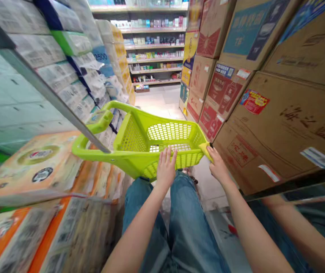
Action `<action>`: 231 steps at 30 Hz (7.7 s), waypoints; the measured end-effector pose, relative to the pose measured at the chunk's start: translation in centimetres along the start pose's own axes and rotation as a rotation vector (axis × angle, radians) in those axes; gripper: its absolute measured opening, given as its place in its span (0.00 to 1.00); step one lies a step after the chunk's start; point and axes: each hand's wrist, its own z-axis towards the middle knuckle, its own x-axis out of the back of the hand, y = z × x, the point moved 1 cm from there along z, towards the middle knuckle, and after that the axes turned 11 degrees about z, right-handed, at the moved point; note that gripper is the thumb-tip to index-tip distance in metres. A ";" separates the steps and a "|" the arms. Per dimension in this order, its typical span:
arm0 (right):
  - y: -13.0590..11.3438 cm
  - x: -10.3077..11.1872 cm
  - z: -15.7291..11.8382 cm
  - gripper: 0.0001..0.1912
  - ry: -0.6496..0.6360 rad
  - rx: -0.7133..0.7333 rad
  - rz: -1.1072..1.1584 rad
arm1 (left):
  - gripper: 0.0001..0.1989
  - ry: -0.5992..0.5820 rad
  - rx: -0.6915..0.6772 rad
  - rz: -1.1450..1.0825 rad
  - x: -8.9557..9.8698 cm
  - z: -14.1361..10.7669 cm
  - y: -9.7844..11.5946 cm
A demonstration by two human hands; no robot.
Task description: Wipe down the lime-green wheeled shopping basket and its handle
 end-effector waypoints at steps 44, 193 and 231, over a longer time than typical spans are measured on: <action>-9.8 -2.0 -13.0 0.47 0.060 0.071 -0.107 | 0.37 0.062 0.044 0.066 4.2 -10.5 -0.8; -19.1 -8.3 -11.2 0.39 -0.079 0.176 -0.093 | 0.34 0.105 0.090 0.003 3.3 -10.5 0.0; -9.1 -1.1 -11.8 0.47 0.103 0.013 -0.064 | 0.34 0.099 0.110 -0.002 3.5 -10.4 0.2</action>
